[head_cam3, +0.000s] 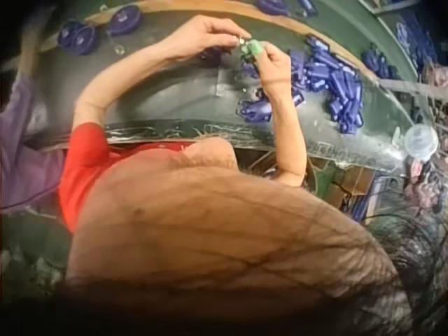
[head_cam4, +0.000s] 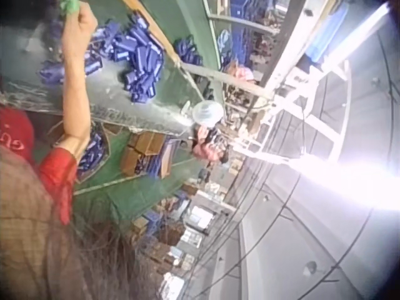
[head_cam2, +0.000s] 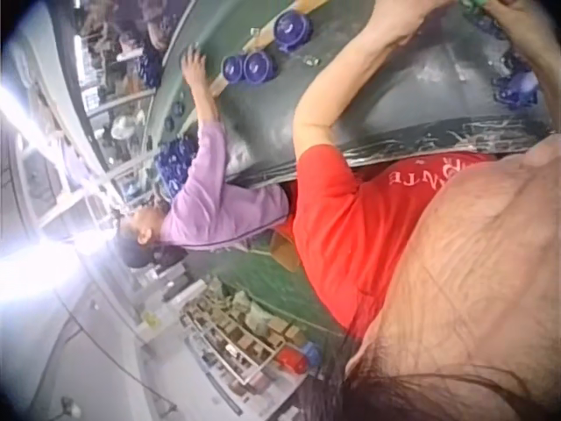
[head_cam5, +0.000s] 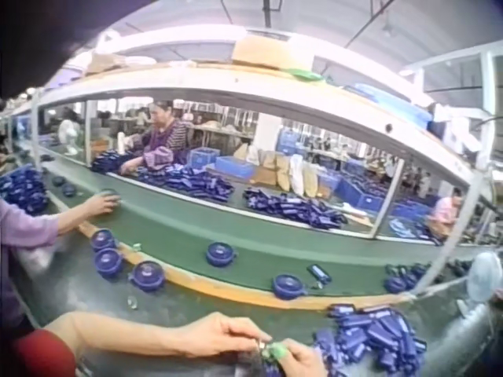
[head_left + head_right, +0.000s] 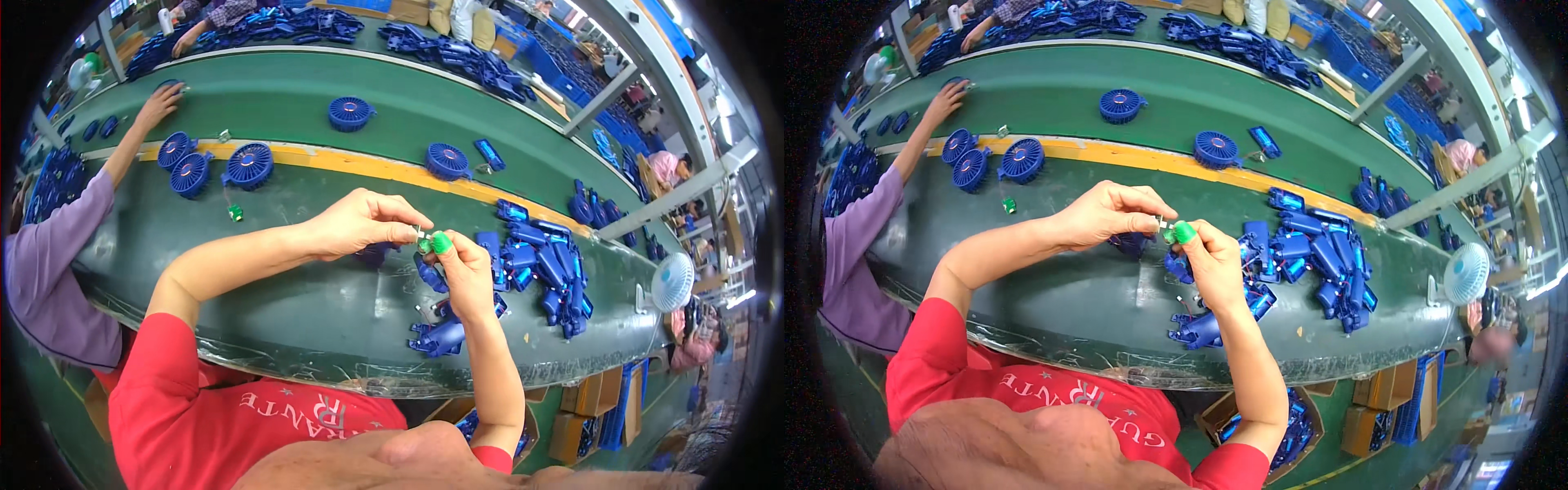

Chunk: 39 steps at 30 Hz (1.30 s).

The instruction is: The person assembles small blue portable fans on a green factory table. They pick up fan bodies and fan heads, insert a small circuit board into the body, and use a green-handled screwdriver to secure the components. The person repeats this process for multiple units, placing the finished fans on the table.

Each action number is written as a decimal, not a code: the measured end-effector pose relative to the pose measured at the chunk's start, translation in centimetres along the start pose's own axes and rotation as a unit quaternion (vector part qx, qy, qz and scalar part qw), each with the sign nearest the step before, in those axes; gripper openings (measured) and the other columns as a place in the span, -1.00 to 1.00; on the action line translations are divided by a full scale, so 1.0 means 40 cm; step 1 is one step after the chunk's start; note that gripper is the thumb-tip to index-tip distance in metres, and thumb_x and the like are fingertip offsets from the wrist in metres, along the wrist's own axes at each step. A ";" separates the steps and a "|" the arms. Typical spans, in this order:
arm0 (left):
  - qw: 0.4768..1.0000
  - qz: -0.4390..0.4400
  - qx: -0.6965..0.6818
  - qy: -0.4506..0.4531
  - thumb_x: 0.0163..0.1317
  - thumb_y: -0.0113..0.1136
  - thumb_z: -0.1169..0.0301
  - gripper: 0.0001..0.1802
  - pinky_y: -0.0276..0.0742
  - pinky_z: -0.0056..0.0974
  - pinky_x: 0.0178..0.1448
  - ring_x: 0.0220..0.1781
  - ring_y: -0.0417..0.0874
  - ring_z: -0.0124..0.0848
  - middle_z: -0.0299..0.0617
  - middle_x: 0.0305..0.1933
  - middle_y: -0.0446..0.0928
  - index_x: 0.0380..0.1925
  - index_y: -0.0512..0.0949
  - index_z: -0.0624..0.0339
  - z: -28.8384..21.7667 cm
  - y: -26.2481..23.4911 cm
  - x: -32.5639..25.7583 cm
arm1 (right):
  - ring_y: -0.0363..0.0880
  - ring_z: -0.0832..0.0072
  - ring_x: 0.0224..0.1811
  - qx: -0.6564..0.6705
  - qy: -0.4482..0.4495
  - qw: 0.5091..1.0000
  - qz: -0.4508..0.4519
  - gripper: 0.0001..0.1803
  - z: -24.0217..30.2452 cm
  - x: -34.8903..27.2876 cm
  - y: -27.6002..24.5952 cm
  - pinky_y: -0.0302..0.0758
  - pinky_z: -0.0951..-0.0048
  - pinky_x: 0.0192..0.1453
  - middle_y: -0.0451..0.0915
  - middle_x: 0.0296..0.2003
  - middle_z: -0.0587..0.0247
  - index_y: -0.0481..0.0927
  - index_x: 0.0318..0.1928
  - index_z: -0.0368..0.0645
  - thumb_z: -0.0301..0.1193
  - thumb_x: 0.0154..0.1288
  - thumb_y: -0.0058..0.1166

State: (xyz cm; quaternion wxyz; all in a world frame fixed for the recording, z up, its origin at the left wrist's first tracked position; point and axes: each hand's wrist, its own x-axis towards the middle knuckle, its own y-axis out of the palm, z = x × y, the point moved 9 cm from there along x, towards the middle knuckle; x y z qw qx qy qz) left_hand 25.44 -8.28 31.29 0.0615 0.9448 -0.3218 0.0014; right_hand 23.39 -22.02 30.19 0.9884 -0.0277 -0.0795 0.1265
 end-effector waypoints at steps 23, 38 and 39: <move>0.997 0.070 -0.022 -0.008 0.19 0.26 0.59 -0.85 0.50 -0.35 0.04 -0.11 0.56 -0.49 -0.19 -0.17 0.53 -0.29 0.48 0.26 0.028 0.034 0.081 | 0.37 0.72 -0.42 0.042 0.116 0.986 0.116 -0.73 -0.043 0.023 -0.018 0.33 0.64 -0.33 0.53 -0.49 0.47 0.65 -0.33 -0.21 -0.28 0.41 0.07; 0.780 -0.209 0.549 0.217 0.14 0.22 0.36 -0.45 0.38 -0.01 0.21 0.13 0.44 0.11 0.17 0.16 0.36 0.13 0.36 0.31 0.008 -0.327 0.538 | 0.48 0.23 -0.30 -0.491 -0.107 0.854 0.136 -0.82 -0.006 -0.126 -0.011 0.38 0.22 -0.19 0.51 -0.47 0.20 0.59 -0.43 -0.19 -0.35 0.00 0.23; 0.737 -0.235 0.604 0.191 0.14 0.21 0.37 -0.46 0.39 -0.01 0.20 0.12 0.45 0.11 0.18 0.16 0.36 0.12 0.36 0.30 0.049 -0.350 0.534 | 0.46 0.27 -0.31 -0.558 -0.114 0.808 0.152 -0.84 -0.014 -0.146 0.023 0.35 0.23 -0.21 0.49 -0.49 0.21 0.57 -0.49 -0.17 -0.35 -0.04 0.20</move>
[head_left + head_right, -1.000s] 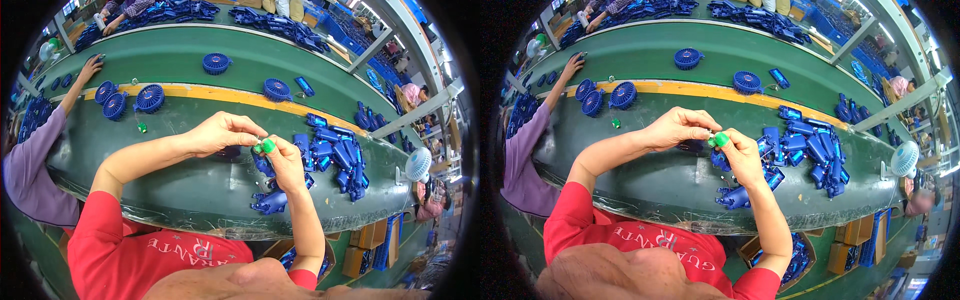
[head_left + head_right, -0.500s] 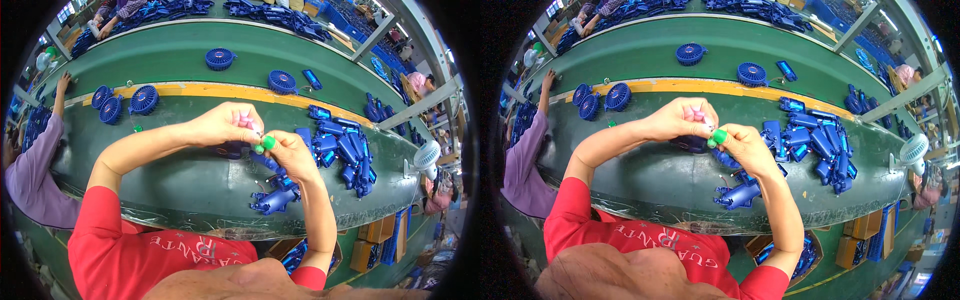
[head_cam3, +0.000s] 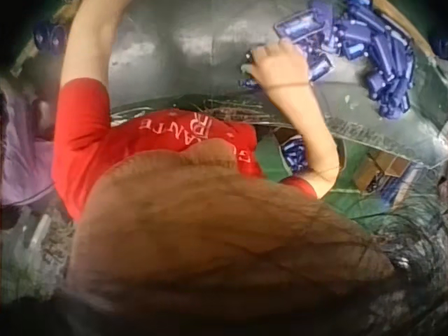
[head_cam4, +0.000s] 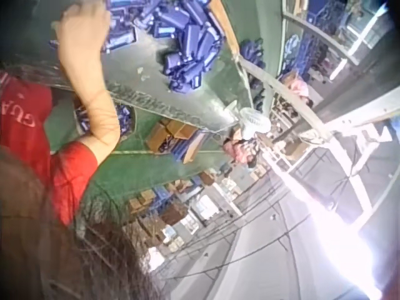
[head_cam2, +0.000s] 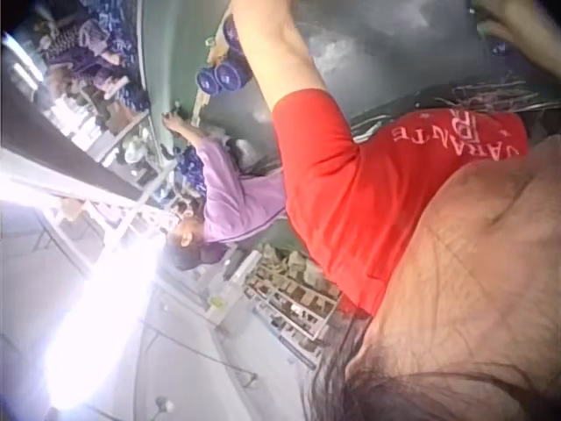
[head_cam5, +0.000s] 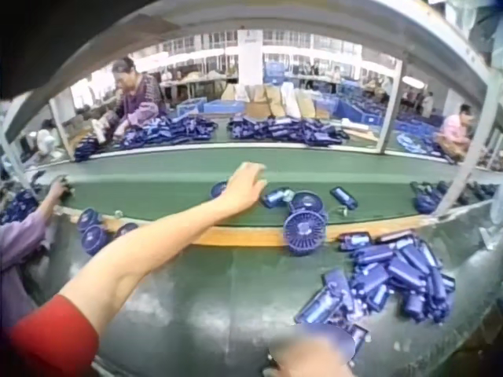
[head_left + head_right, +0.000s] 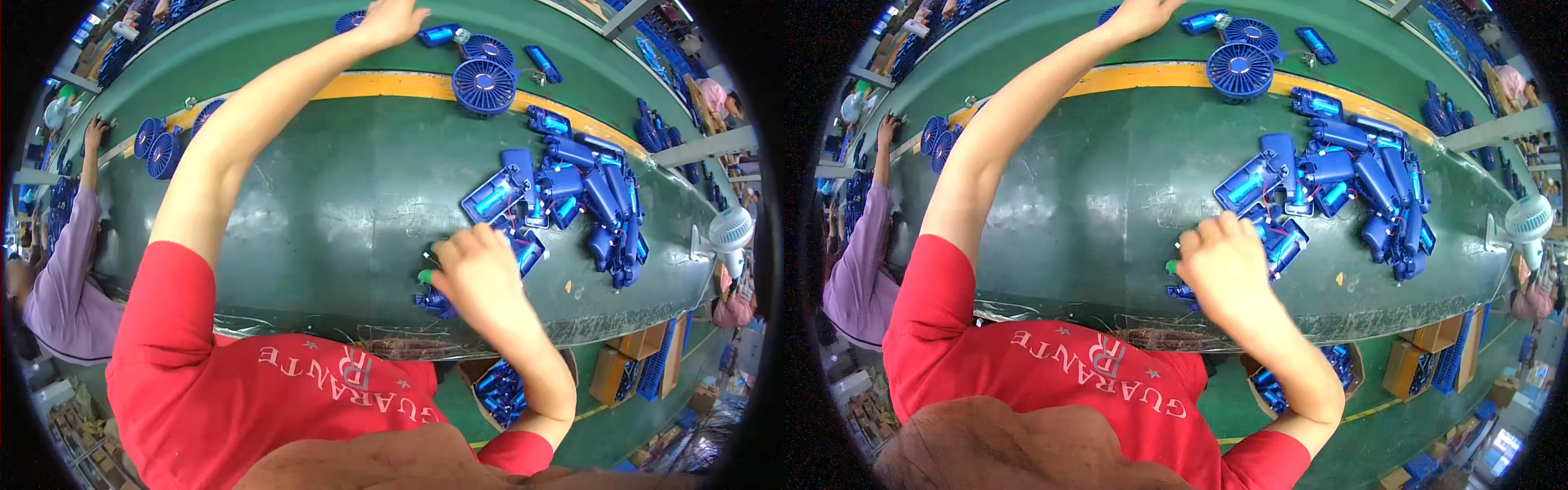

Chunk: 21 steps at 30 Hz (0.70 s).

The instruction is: The person assembles small blue portable fans on a green factory table. They pick up fan bodies and fan heads, insert a small circuit board into the body, and use a green-handled screwdriver to secure the components. The person repeats this process for multiple units, placing the finished fans on the table.

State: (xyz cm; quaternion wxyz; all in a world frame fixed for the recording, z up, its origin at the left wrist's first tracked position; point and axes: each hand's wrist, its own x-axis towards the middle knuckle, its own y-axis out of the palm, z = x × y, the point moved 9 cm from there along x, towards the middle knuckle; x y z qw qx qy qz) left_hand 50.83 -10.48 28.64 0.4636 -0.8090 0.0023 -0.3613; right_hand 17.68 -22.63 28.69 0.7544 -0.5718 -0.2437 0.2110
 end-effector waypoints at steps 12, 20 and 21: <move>0.964 0.222 0.088 -0.115 0.14 0.07 0.38 -0.60 0.30 0.02 0.16 -0.07 0.61 -0.08 -0.08 -0.25 0.63 0.02 0.39 0.15 0.104 -0.047 -0.151 | 0.53 0.24 -0.27 -0.020 0.059 0.997 0.049 -0.91 0.031 0.016 0.080 0.40 0.24 -0.15 0.61 -0.43 0.12 0.58 -0.43 -0.18 -0.51 -0.02 0.09; 0.887 0.216 -0.380 -0.151 0.26 0.21 0.45 -0.82 0.49 -0.45 -0.20 -0.30 0.56 -0.61 -0.32 -0.34 0.60 -0.18 0.55 0.29 -0.052 -0.204 -0.333 | 0.52 0.01 -0.13 0.224 0.141 0.964 -0.032 -0.75 -0.029 0.037 0.031 0.42 0.11 0.02 0.58 -0.25 -0.12 0.59 -0.16 -0.35 -0.53 0.12 0.05; 0.887 0.213 -0.378 -0.155 0.24 0.22 0.45 -0.83 0.52 -0.41 -0.12 -0.29 0.57 -0.58 -0.31 -0.34 0.60 -0.20 0.58 0.28 -0.079 -0.221 -0.354 | 0.54 0.05 -0.15 0.288 0.172 0.941 -0.042 -0.76 -0.057 0.034 0.047 0.45 0.16 -0.01 0.58 -0.26 -0.11 0.57 -0.15 -0.35 -0.52 0.16 0.05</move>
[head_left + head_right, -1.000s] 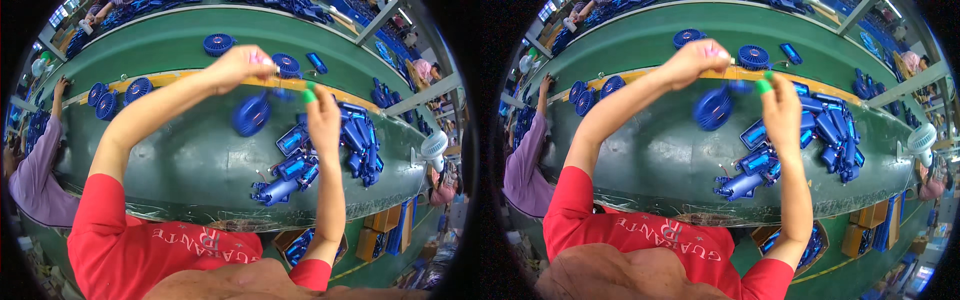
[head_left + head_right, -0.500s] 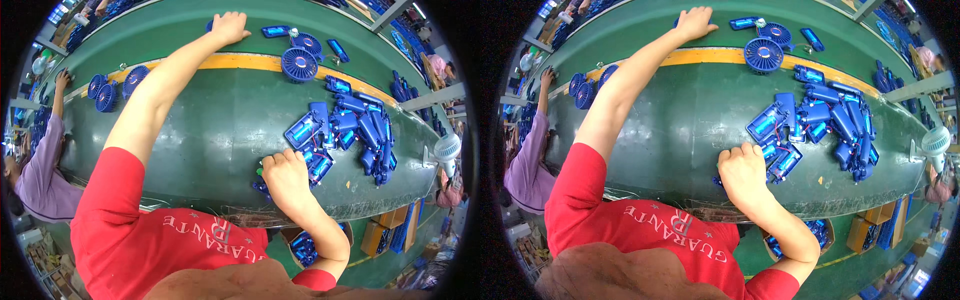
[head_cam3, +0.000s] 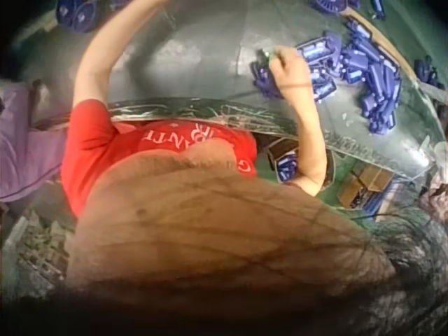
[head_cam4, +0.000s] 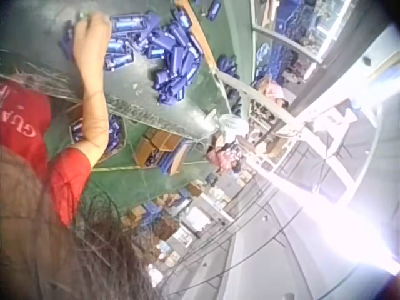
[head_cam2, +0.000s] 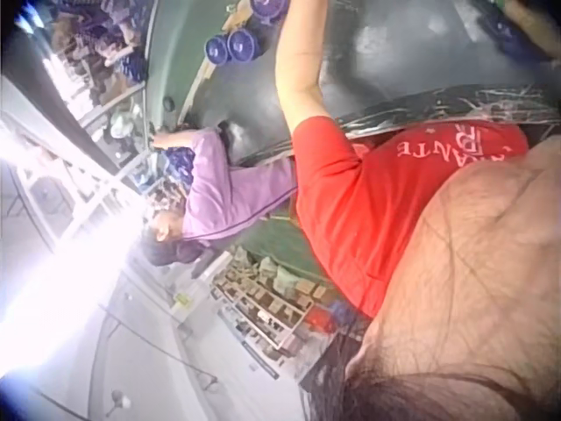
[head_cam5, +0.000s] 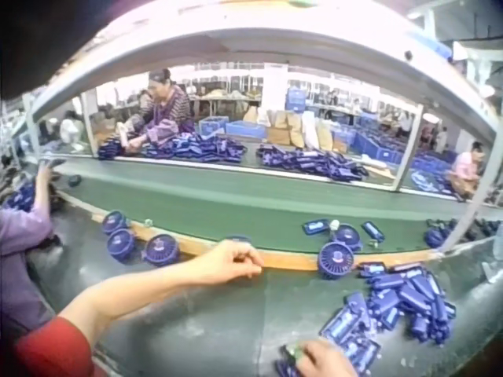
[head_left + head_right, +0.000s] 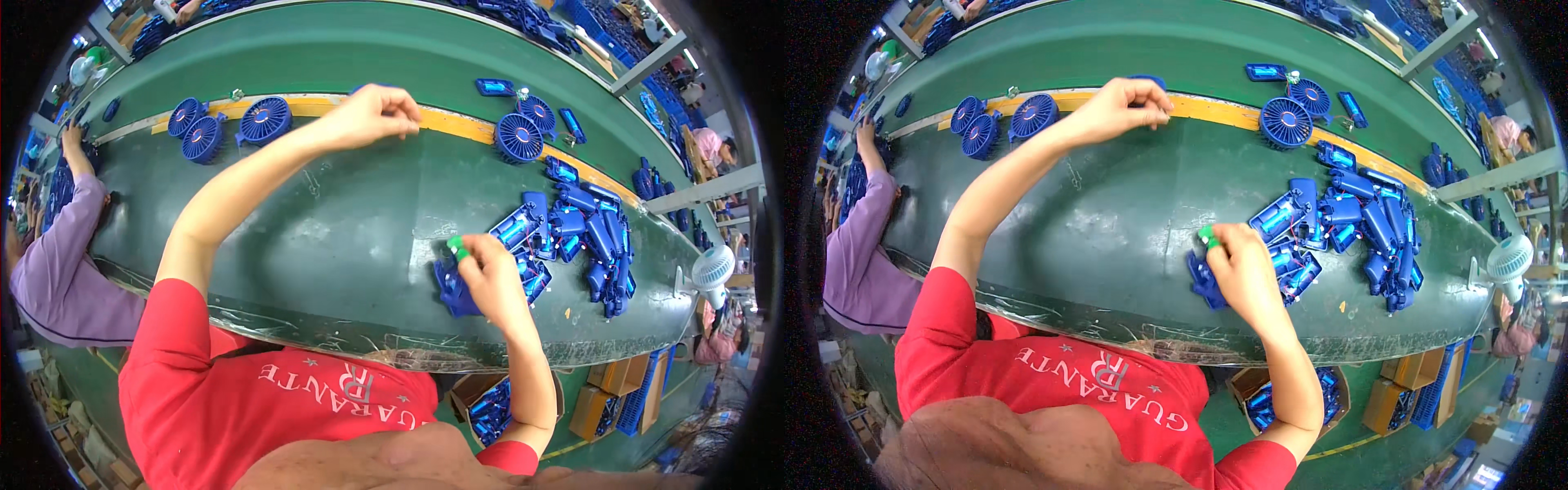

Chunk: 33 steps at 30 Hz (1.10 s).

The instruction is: The person assembles small blue portable fans on a green factory table. They pick up fan bodies and fan heads, insert a small circuit board into the body, and use a green-handled screwdriver to secure the components. The person repeats this process for multiple units, placing the finished fans on the table.

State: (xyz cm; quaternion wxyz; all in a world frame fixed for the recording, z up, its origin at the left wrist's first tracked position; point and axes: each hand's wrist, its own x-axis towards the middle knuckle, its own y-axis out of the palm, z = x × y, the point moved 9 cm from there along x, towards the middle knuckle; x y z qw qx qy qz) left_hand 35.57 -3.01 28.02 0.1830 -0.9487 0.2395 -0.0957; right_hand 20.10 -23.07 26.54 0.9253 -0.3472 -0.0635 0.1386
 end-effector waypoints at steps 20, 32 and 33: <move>0.954 0.021 -0.290 -0.075 0.19 0.32 0.48 -0.73 0.52 -0.47 -0.17 -0.30 0.58 -0.60 -0.32 -0.31 0.57 -0.10 0.56 0.22 -0.049 0.134 -0.194 | 0.57 0.51 -0.08 0.406 -0.066 0.909 -0.064 -0.76 0.115 0.045 -0.106 0.48 0.45 0.13 0.61 -0.16 0.20 0.54 -0.02 -0.38 -0.61 0.38 -0.12; 0.954 -0.011 -0.296 -0.041 0.21 0.29 0.49 -0.76 0.54 -0.42 -0.06 -0.20 0.58 -0.56 -0.28 -0.21 0.56 -0.14 0.51 0.24 -0.070 0.133 -0.234 | 0.59 0.56 -0.09 0.428 -0.017 0.903 0.012 -0.70 0.080 0.083 0.018 0.50 0.55 0.02 0.64 -0.13 0.21 0.55 0.09 -0.32 -0.59 0.35 0.04; 0.949 -0.002 -0.310 -0.063 0.24 0.27 0.45 -0.77 0.54 -0.42 -0.06 -0.21 0.57 -0.55 -0.29 -0.21 0.56 -0.13 0.51 0.24 -0.076 0.134 -0.237 | 0.59 0.58 -0.10 0.418 -0.011 0.908 0.009 -0.71 0.079 0.083 0.021 0.50 0.55 0.01 0.64 -0.13 0.22 0.56 0.06 -0.33 -0.59 0.35 0.04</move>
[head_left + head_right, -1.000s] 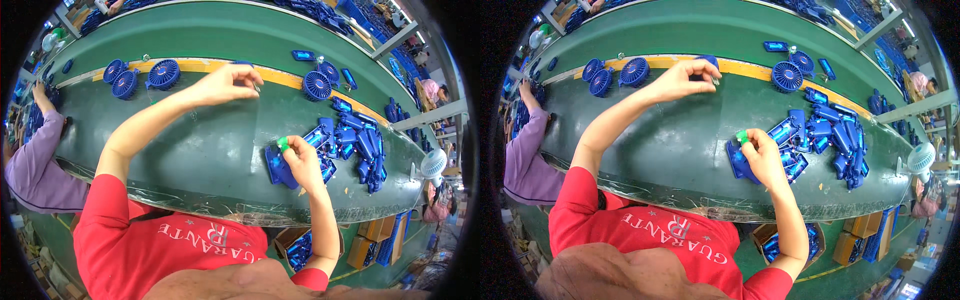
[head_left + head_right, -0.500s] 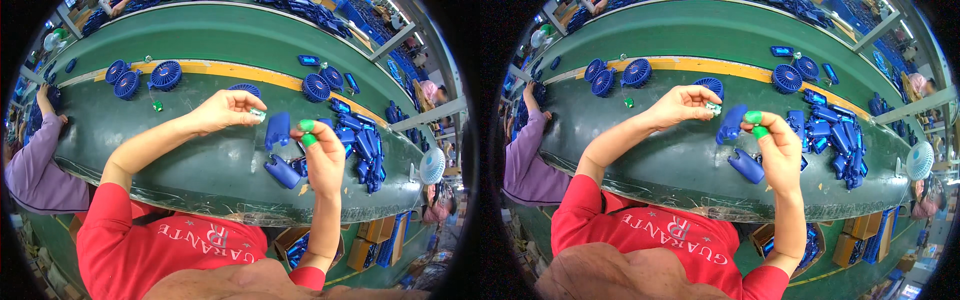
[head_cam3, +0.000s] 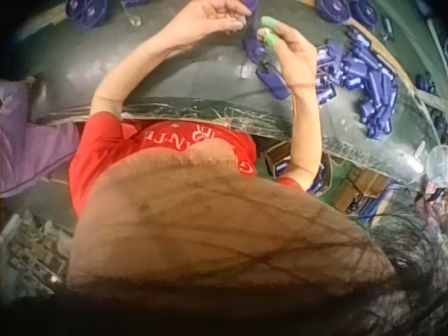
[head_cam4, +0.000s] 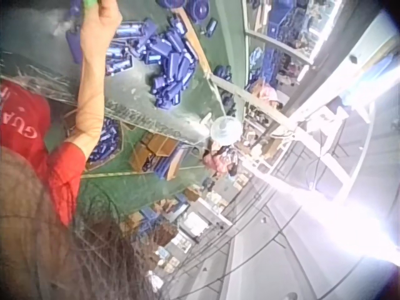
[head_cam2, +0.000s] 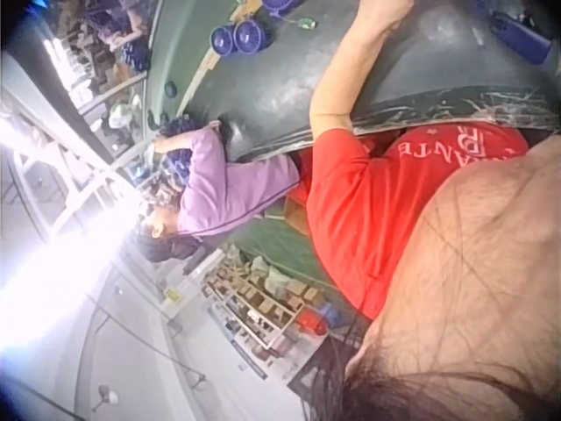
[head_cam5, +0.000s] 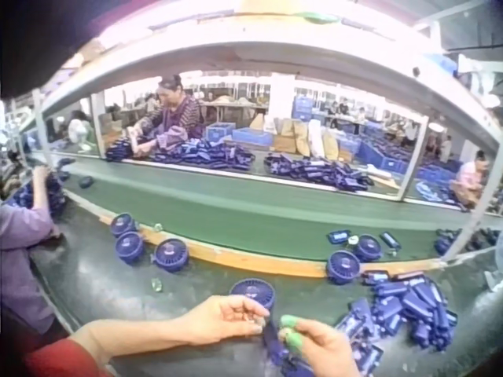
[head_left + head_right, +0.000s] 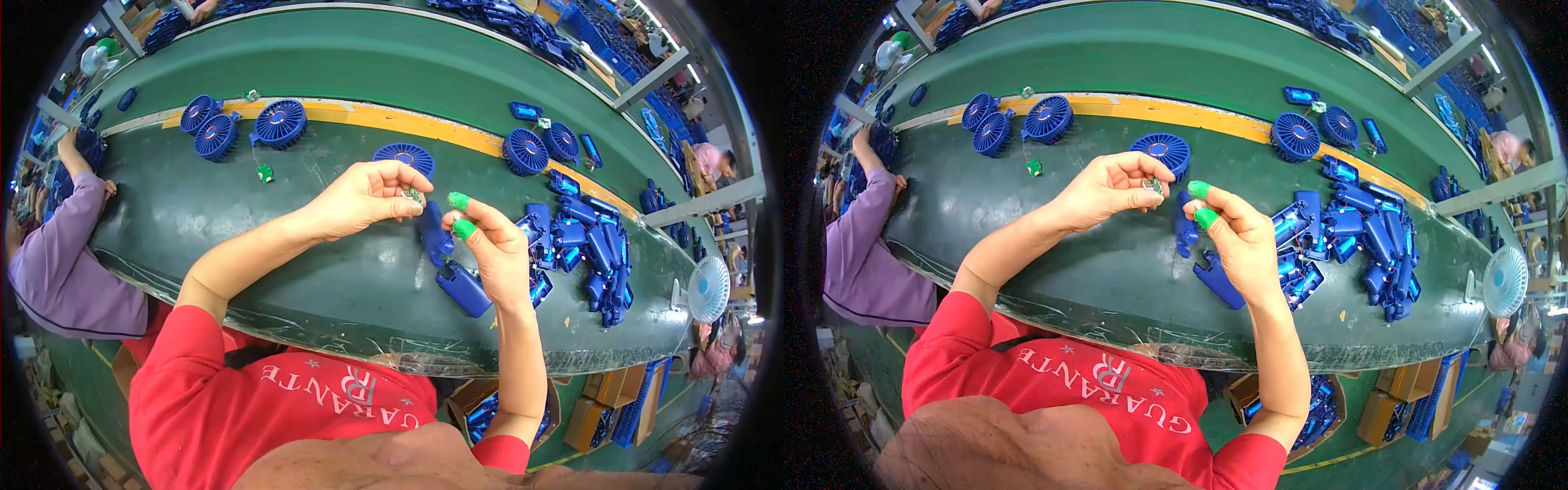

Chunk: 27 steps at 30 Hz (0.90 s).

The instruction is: The person assembles small blue portable fans on a green factory table. They pick up fan bodies and fan heads, insert a small circuit board into the body, and use a green-handled screwdriver to secure the components. The person repeats this process for multiple units, placing the finished fans on the table.

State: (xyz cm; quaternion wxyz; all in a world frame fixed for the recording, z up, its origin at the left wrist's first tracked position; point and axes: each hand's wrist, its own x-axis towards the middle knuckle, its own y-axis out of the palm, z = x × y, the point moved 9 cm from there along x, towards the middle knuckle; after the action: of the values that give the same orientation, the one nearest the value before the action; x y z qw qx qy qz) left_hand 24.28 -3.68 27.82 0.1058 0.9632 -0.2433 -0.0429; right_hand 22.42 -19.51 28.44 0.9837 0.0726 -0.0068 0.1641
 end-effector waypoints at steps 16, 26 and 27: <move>0.992 0.046 -0.114 -0.027 0.40 0.06 0.41 -0.81 0.55 -0.35 -0.14 -0.24 0.60 -0.44 -0.22 -0.24 0.52 -0.07 0.40 0.24 0.057 0.032 -0.014 | 0.64 0.23 -0.24 -0.354 -0.228 0.905 -0.060 -0.65 0.109 -0.030 0.090 0.54 0.31 -0.15 0.64 -0.26 0.06 0.49 -0.05 -0.28 -0.67 0.11 0.17; 0.985 0.055 -0.161 -0.037 0.40 0.08 0.37 -0.80 0.55 -0.36 -0.15 -0.25 0.61 -0.44 -0.20 -0.27 0.54 -0.08 0.40 0.22 0.074 0.049 -0.025 | 0.61 0.15 -0.23 -0.405 -0.262 0.875 -0.032 -0.55 0.115 -0.037 0.098 0.53 0.26 -0.14 0.63 -0.26 0.09 0.45 0.00 -0.28 -0.70 0.04 0.15; 0.985 0.055 -0.157 -0.041 0.40 0.08 0.37 -0.81 0.55 -0.35 -0.14 -0.25 0.60 -0.44 -0.22 -0.26 0.53 -0.08 0.41 0.22 0.072 0.049 -0.026 | 0.61 0.15 -0.24 -0.407 -0.267 0.873 -0.028 -0.54 0.117 -0.039 0.101 0.53 0.26 -0.14 0.64 -0.26 0.08 0.44 0.01 -0.29 -0.71 0.04 0.15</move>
State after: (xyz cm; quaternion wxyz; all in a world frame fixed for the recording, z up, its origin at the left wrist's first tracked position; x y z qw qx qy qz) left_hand 22.09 -5.40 25.48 0.2477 0.9173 -0.2902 -0.1138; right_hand 19.70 -16.91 33.59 0.8914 -0.2930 -0.3329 0.0937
